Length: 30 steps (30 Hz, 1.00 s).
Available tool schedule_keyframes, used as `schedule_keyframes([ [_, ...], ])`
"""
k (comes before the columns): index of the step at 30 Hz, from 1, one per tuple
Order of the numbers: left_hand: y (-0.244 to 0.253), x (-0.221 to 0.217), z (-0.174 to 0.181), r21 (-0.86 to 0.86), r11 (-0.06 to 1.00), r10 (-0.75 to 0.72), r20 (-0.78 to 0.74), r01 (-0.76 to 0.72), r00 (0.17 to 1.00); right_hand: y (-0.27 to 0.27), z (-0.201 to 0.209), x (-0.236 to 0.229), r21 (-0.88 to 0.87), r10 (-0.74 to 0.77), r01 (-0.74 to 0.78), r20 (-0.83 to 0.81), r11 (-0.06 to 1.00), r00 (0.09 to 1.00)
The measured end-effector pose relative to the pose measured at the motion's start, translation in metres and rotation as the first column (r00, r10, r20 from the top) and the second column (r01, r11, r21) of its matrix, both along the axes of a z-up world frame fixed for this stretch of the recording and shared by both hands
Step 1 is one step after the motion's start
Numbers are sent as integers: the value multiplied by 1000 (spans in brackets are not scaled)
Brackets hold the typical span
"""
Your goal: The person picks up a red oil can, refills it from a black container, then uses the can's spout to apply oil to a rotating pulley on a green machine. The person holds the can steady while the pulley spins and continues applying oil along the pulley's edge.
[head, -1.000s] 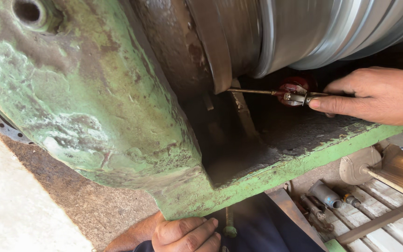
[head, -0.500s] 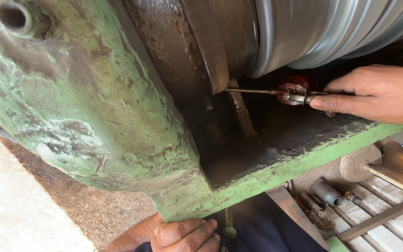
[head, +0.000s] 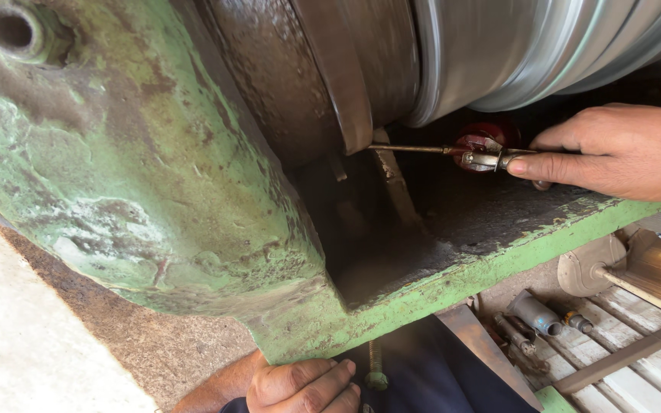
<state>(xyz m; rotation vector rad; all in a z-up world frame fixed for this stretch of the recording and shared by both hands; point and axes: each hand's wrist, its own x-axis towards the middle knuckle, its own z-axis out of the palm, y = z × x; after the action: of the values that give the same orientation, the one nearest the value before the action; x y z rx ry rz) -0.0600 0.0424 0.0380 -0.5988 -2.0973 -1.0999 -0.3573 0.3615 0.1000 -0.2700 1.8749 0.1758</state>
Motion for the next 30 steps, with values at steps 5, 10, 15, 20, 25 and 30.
schedule_keyframes([
  [5, -2, -18, -2, -7, 1000, -20, -219, 19, 976, 0, -1, 0, 14, 6, -6, 1, 1000, 1000],
  [10, -1, -8, 4, -34, 999, 9, -26, -10, 1000, 2, -1, -1, -8, 28, -28, 4, 1000, 1000],
  [15, -1, 1, 5, -49, 999, 5, 21, -4, 1000, 4, -2, -1, -9, 31, -31, 5, 999, 999],
  [20, -4, -6, 3, -118, 990, -88, -75, 78, 993, 6, 2, -1, -36, -40, 38, -34, 999, 999],
  [25, -1, 2, 14, -73, 996, -32, 121, 41, 992, 17, 9, -5, 65, -78, 86, -111, 994, 991],
  [30, -6, 9, 9, -91, 993, -62, 146, 76, 987, 35, 8, -8, 125, -46, 66, -156, 990, 987],
])
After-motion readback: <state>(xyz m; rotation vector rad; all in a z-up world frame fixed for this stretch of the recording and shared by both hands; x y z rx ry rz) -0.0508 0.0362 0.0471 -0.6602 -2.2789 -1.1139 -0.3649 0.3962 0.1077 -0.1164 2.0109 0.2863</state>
